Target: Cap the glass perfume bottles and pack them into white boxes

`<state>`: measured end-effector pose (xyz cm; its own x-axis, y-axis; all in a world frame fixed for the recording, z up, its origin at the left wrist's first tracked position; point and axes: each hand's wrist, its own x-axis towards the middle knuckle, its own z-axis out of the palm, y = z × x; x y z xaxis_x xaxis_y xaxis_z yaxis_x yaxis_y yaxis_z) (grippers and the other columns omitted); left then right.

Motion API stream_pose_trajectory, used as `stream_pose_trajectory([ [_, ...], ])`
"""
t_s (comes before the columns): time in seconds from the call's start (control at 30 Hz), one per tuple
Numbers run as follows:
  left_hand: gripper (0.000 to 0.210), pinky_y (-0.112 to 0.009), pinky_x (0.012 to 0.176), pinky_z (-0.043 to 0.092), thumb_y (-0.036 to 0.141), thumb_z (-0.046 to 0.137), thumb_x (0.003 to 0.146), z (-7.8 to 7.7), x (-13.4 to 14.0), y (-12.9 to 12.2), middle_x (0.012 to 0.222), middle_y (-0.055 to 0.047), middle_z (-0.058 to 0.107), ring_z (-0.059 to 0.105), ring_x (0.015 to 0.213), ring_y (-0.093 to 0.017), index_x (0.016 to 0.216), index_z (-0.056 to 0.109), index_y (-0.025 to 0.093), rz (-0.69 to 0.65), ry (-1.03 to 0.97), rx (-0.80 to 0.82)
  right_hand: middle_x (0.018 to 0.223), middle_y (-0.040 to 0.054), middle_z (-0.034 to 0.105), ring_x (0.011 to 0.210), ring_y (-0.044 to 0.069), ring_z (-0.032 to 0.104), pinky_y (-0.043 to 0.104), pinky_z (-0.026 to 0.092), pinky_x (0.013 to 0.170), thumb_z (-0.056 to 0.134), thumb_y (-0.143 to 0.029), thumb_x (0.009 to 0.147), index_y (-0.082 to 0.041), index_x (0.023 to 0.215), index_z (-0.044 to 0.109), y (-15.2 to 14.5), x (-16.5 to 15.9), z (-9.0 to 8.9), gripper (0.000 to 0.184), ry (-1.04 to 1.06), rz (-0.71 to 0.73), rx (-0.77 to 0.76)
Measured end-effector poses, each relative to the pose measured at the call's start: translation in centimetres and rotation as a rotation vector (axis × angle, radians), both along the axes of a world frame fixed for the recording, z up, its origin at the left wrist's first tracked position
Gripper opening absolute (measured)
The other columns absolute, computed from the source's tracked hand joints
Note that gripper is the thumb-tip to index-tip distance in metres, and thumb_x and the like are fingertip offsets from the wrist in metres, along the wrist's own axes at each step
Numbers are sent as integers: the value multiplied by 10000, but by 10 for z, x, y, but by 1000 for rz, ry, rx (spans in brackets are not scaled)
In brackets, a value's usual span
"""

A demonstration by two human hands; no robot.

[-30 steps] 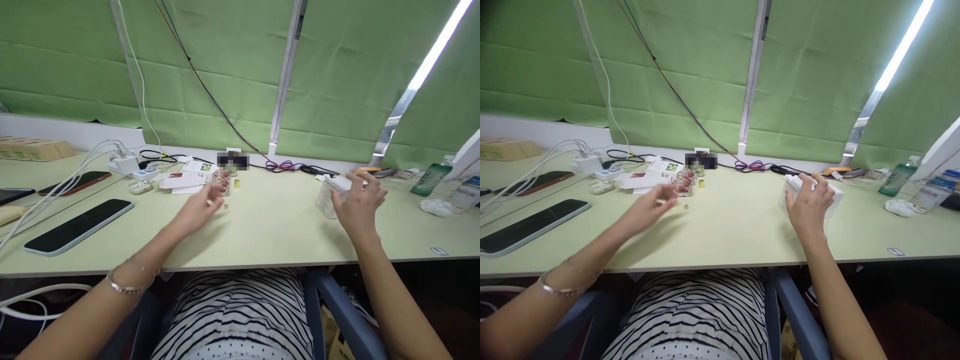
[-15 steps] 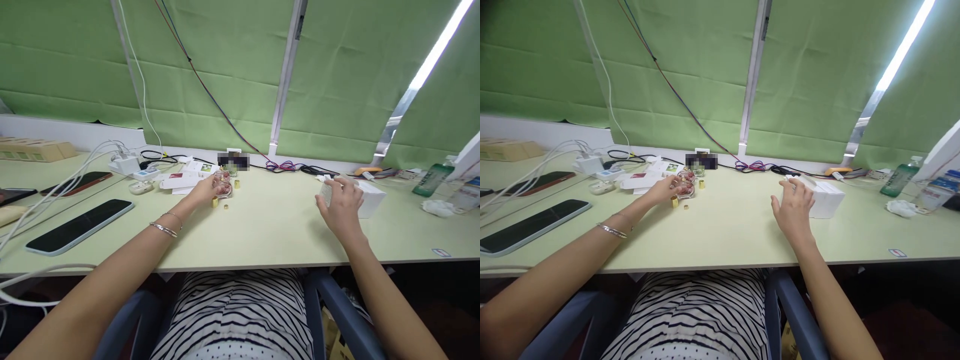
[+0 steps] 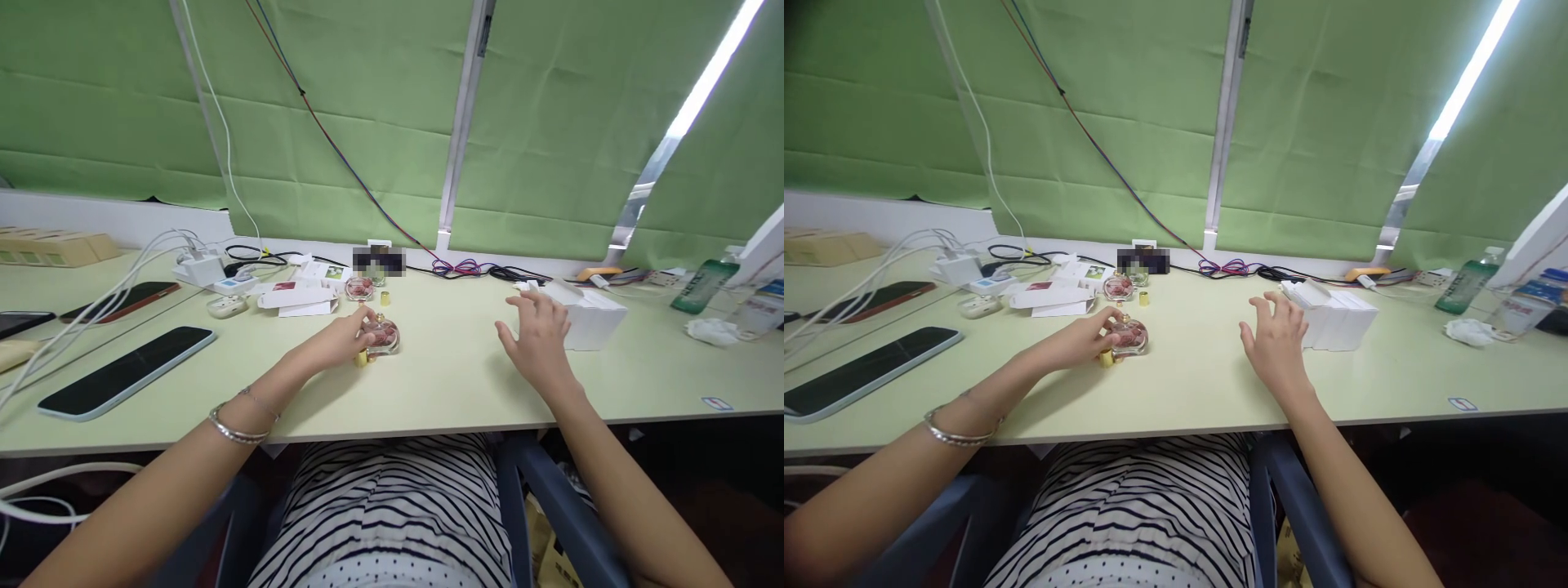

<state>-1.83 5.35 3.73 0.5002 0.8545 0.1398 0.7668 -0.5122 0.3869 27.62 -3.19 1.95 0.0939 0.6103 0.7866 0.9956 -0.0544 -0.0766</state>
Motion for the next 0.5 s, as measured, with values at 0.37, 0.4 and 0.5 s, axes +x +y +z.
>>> stream_pose_trajectory([
  [0.37,337,-334,771,462,358,413,853,-17,6,-41,1049,-58,646,626,904,-228,1163,418,225,-82,-208,8,949,78,620,875,177,582,319,476,777,405,-156,863,-179,1041,541,-13,-93,-25,226,3,847,-479],
  [0.4,339,-334,777,462,345,410,856,-19,5,-42,1060,-57,641,624,913,-223,1174,410,226,-79,-232,22,989,80,611,910,179,578,322,476,795,408,-158,864,-181,1093,521,-13,-101,-26,256,-12,860,-502],
  [0.5,329,-333,788,461,320,401,862,-26,4,-45,1069,-60,633,615,927,-213,1175,408,219,-47,-290,55,1043,92,583,949,194,565,337,481,800,438,-174,855,-177,1171,474,-6,-119,-28,317,-38,830,-541],
])
